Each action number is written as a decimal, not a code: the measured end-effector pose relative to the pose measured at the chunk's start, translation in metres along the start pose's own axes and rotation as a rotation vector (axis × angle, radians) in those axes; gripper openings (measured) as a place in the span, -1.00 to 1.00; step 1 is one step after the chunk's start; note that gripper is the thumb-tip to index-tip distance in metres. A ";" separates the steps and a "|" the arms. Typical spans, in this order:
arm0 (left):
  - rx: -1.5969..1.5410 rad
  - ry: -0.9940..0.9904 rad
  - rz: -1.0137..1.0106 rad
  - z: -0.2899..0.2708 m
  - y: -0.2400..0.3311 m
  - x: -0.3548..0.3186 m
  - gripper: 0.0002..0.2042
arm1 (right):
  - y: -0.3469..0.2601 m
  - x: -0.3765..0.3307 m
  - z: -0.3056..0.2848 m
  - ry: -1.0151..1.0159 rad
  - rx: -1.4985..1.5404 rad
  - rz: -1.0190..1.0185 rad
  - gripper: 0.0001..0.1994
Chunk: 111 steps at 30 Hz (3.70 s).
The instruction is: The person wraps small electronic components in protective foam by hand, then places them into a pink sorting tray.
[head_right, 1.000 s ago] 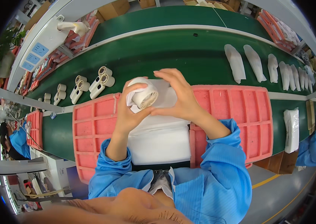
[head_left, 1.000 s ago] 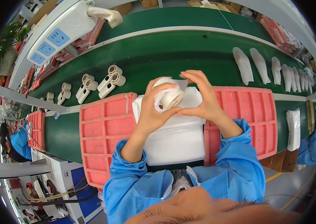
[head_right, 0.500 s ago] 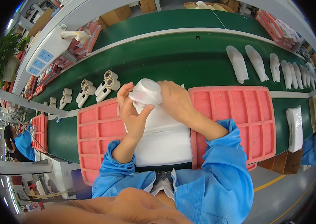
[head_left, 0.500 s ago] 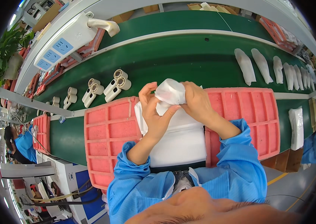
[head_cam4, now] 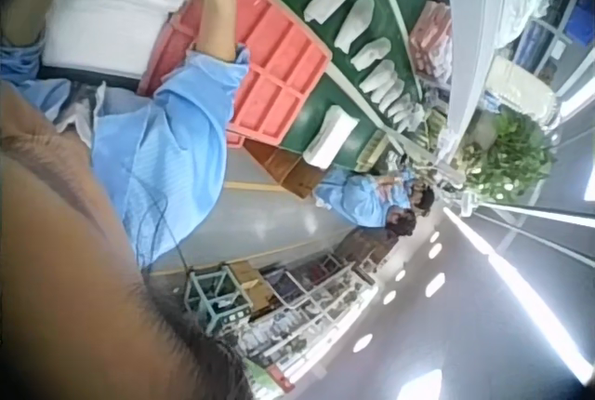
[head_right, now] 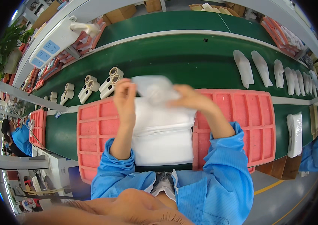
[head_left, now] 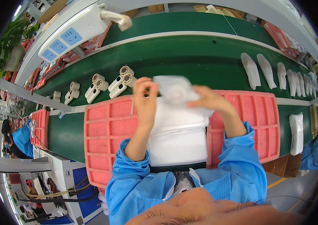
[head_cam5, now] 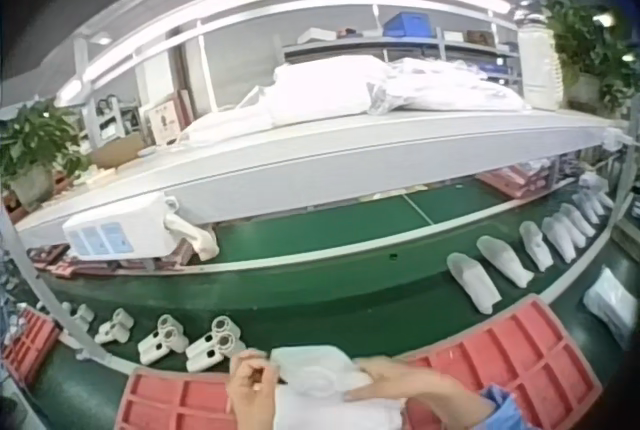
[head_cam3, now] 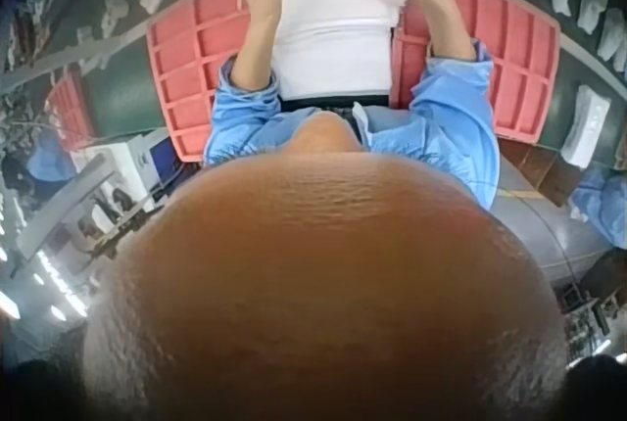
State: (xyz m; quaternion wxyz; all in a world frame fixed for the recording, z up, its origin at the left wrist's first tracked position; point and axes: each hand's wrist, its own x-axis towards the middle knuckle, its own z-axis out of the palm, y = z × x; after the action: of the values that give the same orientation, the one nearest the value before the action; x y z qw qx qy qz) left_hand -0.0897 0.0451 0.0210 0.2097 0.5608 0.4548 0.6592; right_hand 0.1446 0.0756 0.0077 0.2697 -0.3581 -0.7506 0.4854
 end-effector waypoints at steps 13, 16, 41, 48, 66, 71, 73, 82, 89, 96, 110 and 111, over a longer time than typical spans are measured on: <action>0.501 -0.602 0.239 0.044 -0.025 -0.056 -0.76 | 0.029 0.082 -0.014 0.709 -1.057 -0.009 -0.57; 0.498 -0.605 0.282 0.048 -0.028 -0.057 -0.76 | 0.008 0.144 0.035 0.187 -0.551 -0.341 -0.47; -0.261 -0.468 -0.269 0.006 0.003 -0.009 -0.91 | -0.065 -0.030 -0.095 0.473 0.157 -0.415 -0.42; -0.327 -0.405 -0.333 0.005 0.023 -0.012 -0.93 | -0.066 -0.036 -0.052 0.394 0.112 -0.400 -0.36; -0.497 -0.473 -0.547 -0.008 0.011 0.000 -0.90 | -0.074 -0.021 -0.010 0.327 -0.218 -0.395 -0.27; -0.121 -0.400 -0.305 0.000 0.009 -0.004 -0.90 | -0.064 -0.016 -0.011 0.349 -0.202 -0.396 -0.27; -0.017 -0.396 -0.226 0.001 0.012 -0.005 -0.90 | -0.063 -0.015 -0.008 0.355 -0.181 -0.402 -0.24; -0.073 -0.200 -0.039 0.000 0.045 -0.017 -0.95 | -0.063 -0.002 0.039 0.434 -0.323 -0.572 -0.19; 0.170 -0.219 0.236 0.016 0.066 -0.045 -0.89 | -0.048 0.004 0.040 0.476 -0.477 -0.596 -0.18; 0.247 -0.255 0.482 0.019 0.059 -0.042 -0.69 | -0.044 0.004 0.035 0.631 -0.428 -0.593 -0.21; -0.427 -0.470 0.181 -0.016 0.045 -0.004 -0.62 | -0.061 -0.004 0.042 0.213 -0.184 -0.432 -0.36; -0.547 -0.513 0.190 -0.015 0.044 -0.003 -0.63 | -0.054 -0.002 0.041 0.220 -0.186 -0.433 -0.36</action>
State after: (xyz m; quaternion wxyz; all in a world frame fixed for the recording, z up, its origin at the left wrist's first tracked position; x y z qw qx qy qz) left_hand -0.0926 0.0151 0.0567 0.3969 0.6705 0.1409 0.6108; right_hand 0.0999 0.0372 0.0418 0.4132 -0.2628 -0.8174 0.3033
